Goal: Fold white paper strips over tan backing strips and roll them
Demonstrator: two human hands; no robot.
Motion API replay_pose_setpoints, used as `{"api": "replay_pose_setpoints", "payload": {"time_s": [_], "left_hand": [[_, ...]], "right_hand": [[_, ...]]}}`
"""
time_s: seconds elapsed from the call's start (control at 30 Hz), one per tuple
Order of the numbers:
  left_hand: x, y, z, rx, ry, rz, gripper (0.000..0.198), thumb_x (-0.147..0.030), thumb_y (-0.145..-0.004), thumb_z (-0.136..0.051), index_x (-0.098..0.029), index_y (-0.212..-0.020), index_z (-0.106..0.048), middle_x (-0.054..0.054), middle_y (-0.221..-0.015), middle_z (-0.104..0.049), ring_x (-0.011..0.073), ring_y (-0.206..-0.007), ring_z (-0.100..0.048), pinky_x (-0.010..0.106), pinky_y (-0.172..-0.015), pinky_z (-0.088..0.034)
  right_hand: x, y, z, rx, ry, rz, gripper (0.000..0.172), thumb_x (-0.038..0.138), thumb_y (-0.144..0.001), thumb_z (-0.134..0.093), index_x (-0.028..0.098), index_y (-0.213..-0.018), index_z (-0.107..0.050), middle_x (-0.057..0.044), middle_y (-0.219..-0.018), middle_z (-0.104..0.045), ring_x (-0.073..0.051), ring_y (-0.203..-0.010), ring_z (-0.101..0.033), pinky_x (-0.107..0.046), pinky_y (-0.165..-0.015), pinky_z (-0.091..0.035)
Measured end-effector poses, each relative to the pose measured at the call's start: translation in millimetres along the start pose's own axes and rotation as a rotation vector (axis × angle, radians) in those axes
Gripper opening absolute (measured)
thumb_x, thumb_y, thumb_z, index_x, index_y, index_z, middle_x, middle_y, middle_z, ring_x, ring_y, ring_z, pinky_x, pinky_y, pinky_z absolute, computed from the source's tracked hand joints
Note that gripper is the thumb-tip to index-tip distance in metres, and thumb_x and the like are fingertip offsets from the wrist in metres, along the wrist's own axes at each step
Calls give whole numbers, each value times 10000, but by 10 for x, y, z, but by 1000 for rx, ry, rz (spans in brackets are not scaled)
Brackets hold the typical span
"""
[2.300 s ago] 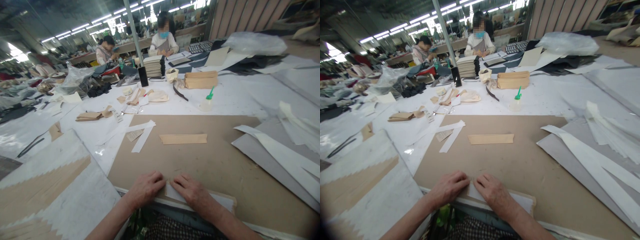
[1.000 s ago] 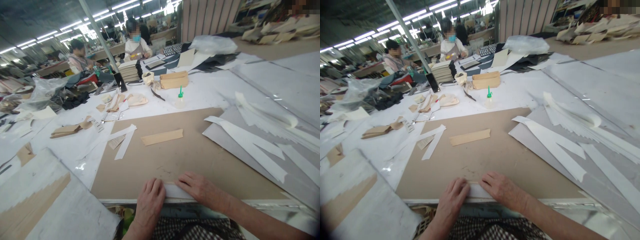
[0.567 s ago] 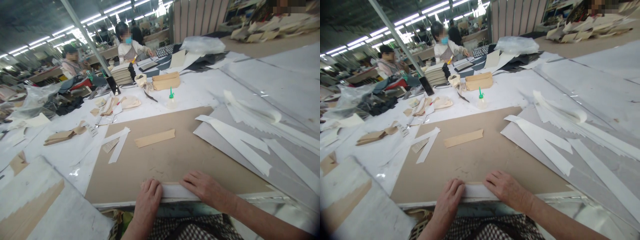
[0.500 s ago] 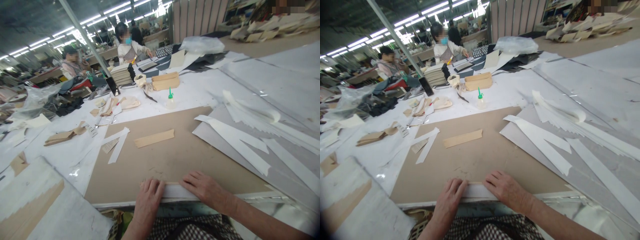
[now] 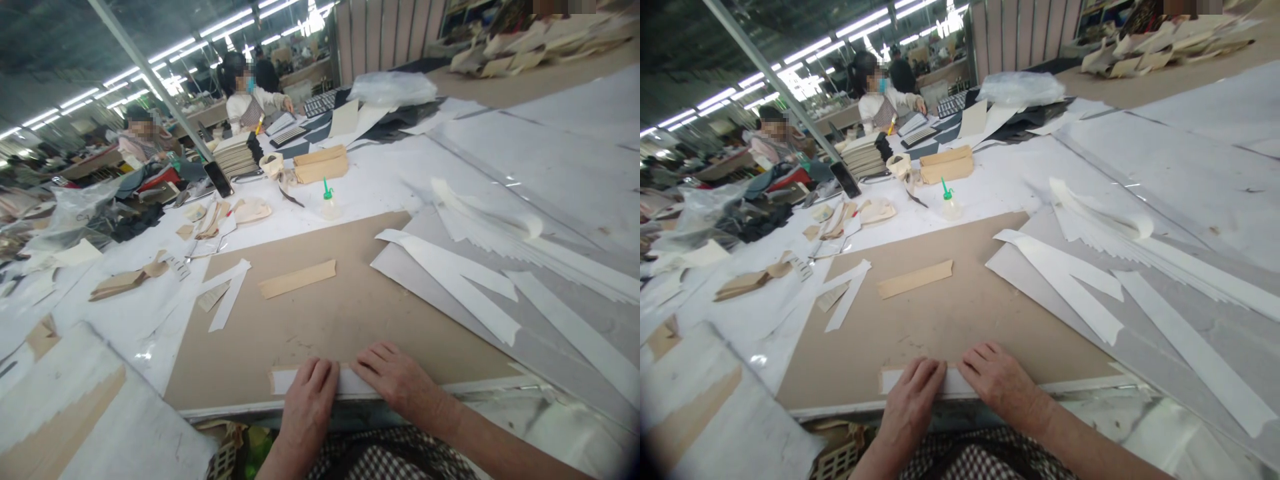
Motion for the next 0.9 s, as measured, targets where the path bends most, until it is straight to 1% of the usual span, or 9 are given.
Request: {"api": "replay_pose_setpoints", "payload": {"time_s": [0.13,0.23,0.37,0.47,0.57,0.67,0.73,0.8,0.9], "left_hand": [[-10,20,13,10,31,16,302,-69,-947,-447,-162,-1194,-593,87,-1051,-635,241,-975,-570,375,-859,-557],[-62,-43,28,1,59,86,229,-65,-933,-470,-184,-1050,-627,71,-990,-626,236,-905,-563,376,-782,-555],[-220,-180,-22,-8,123,112,251,-101,-950,-497,-197,-1156,-604,70,-1030,-617,228,-925,-555,376,-815,-545],[-266,-188,-49,-5,85,106,198,-148,-973,-500,-207,-1118,-621,62,-980,-617,225,-906,-559,370,-798,-542],[-237,-154,-32,-15,52,101,177,-156,-977,-502,-207,-1081,-635,60,-957,-623,222,-888,-565,356,-759,-537],[-218,-185,-15,-25,68,113,151,-168,-977,-513,-217,-1023,-649,50,-938,-626,217,-874,-570,354,-757,-531],[-231,-242,-27,-51,138,122,146,-201,-979,-534,-222,-1068,-648,53,-975,-629,211,-888,-575,347,-775,-532],[-257,-297,-58,-92,222,113,176,-227,-980,-548,-224,-1132,-637,56,-1006,-632,207,-902,-577,336,-786,-532],[-276,-324,-115,-137,283,80,164,-206,-970,-560,-215,-1109,-646,53,-982,-634,210,-900,-572,337,-783,-531]], "right_hand": [[-2,28,-19,-3,-9,-24,121,163,-965,-556,150,-999,-671,-74,-923,-636,-224,-868,-528,-377,-811,-432],[3,36,-21,5,-9,-30,108,163,-959,-567,153,-998,-667,-69,-918,-639,-224,-861,-527,-377,-810,-427],[29,43,-11,35,1,-55,108,156,-937,-603,149,-1031,-654,-66,-958,-652,-233,-895,-544,-402,-866,-436],[60,68,-14,53,-1,-112,176,143,-917,-625,163,-1091,-647,-66,-1013,-664,-254,-1002,-558,-446,-956,-423],[98,97,-27,-13,-12,-171,222,122,-921,-604,189,-1129,-643,-71,-1100,-668,-275,-1151,-529,-476,-1016,-395],[129,118,-32,-108,-11,-237,185,101,-938,-557,188,-1072,-651,-91,-1212,-644,-283,-1216,-499,-474,-1026,-387],[142,138,-12,-152,5,-306,149,113,-953,-535,167,-1035,-647,-119,-1226,-629,-293,-1199,-506,-474,-1008,-395],[157,178,27,-181,23,-387,122,153,-972,-526,156,-1009,-643,-130,-1148,-637,-285,-1094,-544,-451,-941,-425],[204,277,91,-201,24,-473,156,199,-1003,-492,177,-968,-642,-95,-1012,-640,-238,-922,-558,-390,-842,-439]]}}
Point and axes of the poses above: each hand's wrist, its own y-axis away from the middle knuckle, its own z-axis out of the back of the hand, x = y × z, the point moved 2 cm from there along -y, towards the middle knuckle
